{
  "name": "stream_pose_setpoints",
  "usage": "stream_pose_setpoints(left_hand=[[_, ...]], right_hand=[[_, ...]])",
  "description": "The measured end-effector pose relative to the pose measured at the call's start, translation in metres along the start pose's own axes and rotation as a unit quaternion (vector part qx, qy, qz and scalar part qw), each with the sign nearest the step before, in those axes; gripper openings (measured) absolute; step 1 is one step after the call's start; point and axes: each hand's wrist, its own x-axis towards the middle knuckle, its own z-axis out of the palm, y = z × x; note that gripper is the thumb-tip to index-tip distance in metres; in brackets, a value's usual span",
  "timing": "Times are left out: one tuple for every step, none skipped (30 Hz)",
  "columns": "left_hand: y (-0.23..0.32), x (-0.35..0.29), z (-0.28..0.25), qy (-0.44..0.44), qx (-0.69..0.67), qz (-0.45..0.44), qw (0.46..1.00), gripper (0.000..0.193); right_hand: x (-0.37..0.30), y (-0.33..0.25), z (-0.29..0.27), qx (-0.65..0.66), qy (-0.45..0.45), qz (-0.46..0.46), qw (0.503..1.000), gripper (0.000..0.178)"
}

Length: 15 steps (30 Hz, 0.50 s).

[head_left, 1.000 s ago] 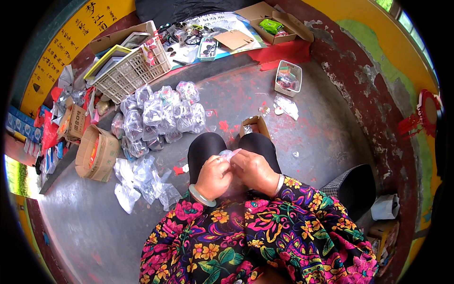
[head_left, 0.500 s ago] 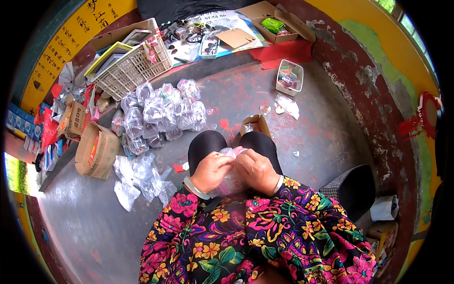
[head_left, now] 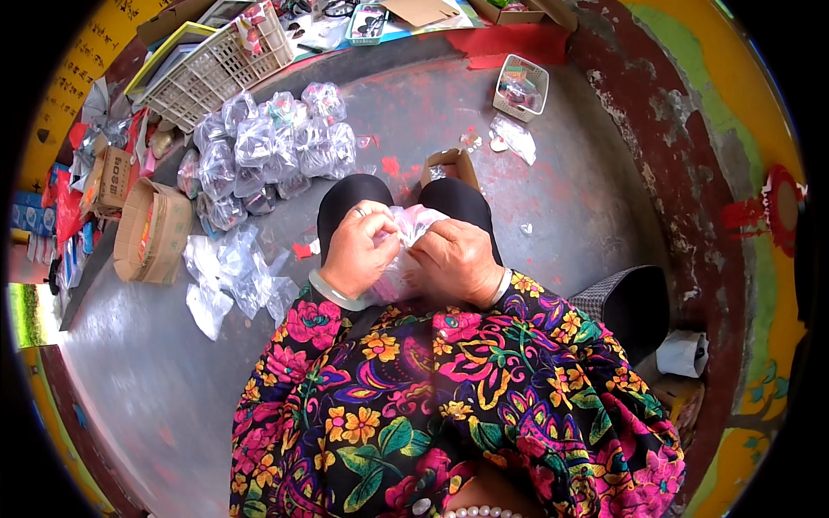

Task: The person sits on the floor and packs small items from a cardboard box into a clear plastic bag. They handle the items one by one, placing them into the bag and then tying the bag closed.

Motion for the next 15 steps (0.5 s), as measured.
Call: stream_pose_setpoints(left_hand=[[-0.002,0.000,0.001,0.011,0.003,-0.001,1.000,0.008],[-0.003,0.000,0.002,0.023,0.006,-0.002,1.000,0.008],[-0.004,0.000,0.003,0.029,0.009,-0.001,1.000,0.008],[-0.004,-0.001,0.003,0.036,0.015,-0.001,0.999,0.008],[-0.005,-0.002,0.004,0.044,0.021,0.000,0.999,0.008],[-0.006,-0.002,0.004,0.043,0.041,0.007,0.998,0.006],[-0.007,-0.002,0.004,0.041,0.060,0.016,0.997,0.005],[-0.008,-0.002,0.005,0.040,0.080,0.024,0.996,0.004],[-0.009,-0.005,0.009,0.037,0.084,0.039,0.995,0.005],[-0.010,-0.005,0.010,0.039,0.095,0.056,0.993,0.006],[-0.009,-0.004,0.010,0.041,0.107,0.074,0.991,0.007],[-0.007,-0.003,0.006,0.017,0.064,0.040,0.997,0.008],[-0.004,-0.001,0.002,0.018,0.018,0.010,1.000,0.014],[-0.004,-0.001,-0.003,0.035,0.053,0.020,0.998,0.018],[-0.005,0.000,-0.009,0.050,0.088,0.030,0.994,0.023]], right_hand=[[0.000,-0.001,0.000,-0.002,0.003,-0.007,1.000,0.014],[-0.001,-0.002,-0.002,-0.002,-0.009,-0.013,1.000,0.013],[-0.003,-0.003,-0.004,-0.003,-0.021,-0.019,1.000,0.013],[-0.003,-0.003,-0.006,-0.002,-0.032,-0.027,0.999,0.014],[-0.003,-0.004,-0.008,0.007,-0.046,-0.036,0.998,0.014],[-0.002,-0.005,-0.010,0.016,-0.060,-0.045,0.997,0.014],[-0.002,-0.005,-0.011,0.023,-0.075,-0.053,0.996,0.013],[-0.005,-0.006,-0.012,0.018,-0.087,-0.052,0.995,0.014],[-0.010,-0.007,-0.013,0.012,-0.099,-0.051,0.994,0.014],[-0.009,-0.006,-0.013,0.008,-0.105,-0.059,0.993,0.014],[-0.006,-0.007,-0.019,0.039,-0.128,-0.031,0.990,0.012],[-0.007,-0.002,-0.020,0.069,-0.106,0.000,0.992,0.012],[-0.009,0.002,-0.021,0.100,-0.087,0.034,0.991,0.013],[-0.008,0.004,-0.026,0.107,-0.066,0.110,0.986,0.024],[-0.007,0.001,-0.032,0.078,-0.060,0.221,0.970,0.030]])
